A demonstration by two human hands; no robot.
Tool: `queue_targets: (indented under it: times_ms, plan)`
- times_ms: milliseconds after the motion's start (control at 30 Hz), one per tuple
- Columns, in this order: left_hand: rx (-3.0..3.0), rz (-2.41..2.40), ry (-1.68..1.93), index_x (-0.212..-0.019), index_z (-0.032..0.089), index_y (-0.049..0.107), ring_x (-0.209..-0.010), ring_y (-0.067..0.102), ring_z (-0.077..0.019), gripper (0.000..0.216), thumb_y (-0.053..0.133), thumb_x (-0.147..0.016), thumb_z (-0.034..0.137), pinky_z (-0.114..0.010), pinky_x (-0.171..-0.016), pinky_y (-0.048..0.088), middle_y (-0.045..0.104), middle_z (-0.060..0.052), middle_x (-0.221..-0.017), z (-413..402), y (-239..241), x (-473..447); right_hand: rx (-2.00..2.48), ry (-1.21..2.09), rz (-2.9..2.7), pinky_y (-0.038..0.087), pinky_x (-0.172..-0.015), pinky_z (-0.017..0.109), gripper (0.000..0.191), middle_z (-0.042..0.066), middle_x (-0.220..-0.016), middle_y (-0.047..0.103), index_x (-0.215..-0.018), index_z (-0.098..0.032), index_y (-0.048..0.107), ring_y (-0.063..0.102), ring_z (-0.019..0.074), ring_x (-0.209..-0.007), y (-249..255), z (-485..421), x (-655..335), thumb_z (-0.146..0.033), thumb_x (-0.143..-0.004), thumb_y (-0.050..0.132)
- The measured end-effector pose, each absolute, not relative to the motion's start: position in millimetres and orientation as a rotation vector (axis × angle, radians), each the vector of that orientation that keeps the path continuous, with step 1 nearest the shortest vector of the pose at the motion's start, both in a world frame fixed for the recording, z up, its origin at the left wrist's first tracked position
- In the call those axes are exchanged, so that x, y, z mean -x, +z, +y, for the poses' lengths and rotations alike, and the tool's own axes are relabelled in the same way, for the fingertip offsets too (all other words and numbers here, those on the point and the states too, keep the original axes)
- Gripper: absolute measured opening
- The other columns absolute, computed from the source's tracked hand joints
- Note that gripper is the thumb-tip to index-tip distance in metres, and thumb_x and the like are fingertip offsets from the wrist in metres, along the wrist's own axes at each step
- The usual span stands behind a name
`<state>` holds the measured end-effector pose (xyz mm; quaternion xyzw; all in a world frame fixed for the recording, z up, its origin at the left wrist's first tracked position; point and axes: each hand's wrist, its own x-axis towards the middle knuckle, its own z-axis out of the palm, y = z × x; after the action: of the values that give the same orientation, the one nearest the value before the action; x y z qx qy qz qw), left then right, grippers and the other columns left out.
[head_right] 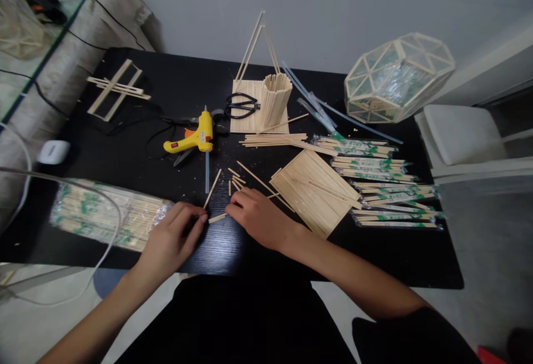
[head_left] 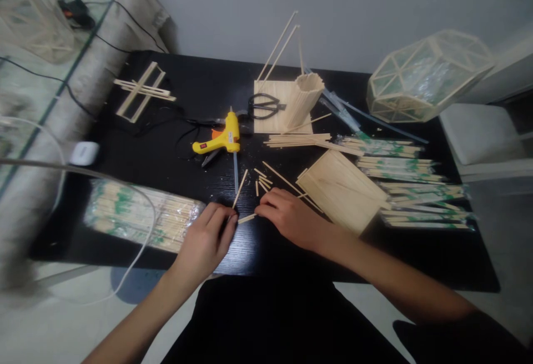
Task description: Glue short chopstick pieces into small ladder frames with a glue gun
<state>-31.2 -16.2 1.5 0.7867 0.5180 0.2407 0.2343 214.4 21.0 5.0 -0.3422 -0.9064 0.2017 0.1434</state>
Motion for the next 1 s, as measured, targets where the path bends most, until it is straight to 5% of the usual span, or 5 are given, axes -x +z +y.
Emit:
queue_targets:
  times_ms: [1000]
  plan:
    - [-2.167, 1.263, 0.698, -0.114, 0.019, 0.064, -0.091, 0.068, -0.0173, 0.011, 0.057, -0.105, 0.019, -0.03, -0.081, 0.057, 0.065, -0.005, -0.102, -21.0, 8.5, 46.9, 0.866, 0.543, -2.5, 0.043, -0.088, 0.036, 0.025, 0.01, -0.102, 0.07, -0.104, -0.015, 0.075, 0.056, 0.0218, -0.095, -9.0, 13.8, -197.5, -0.01, -0.105, 0.05]
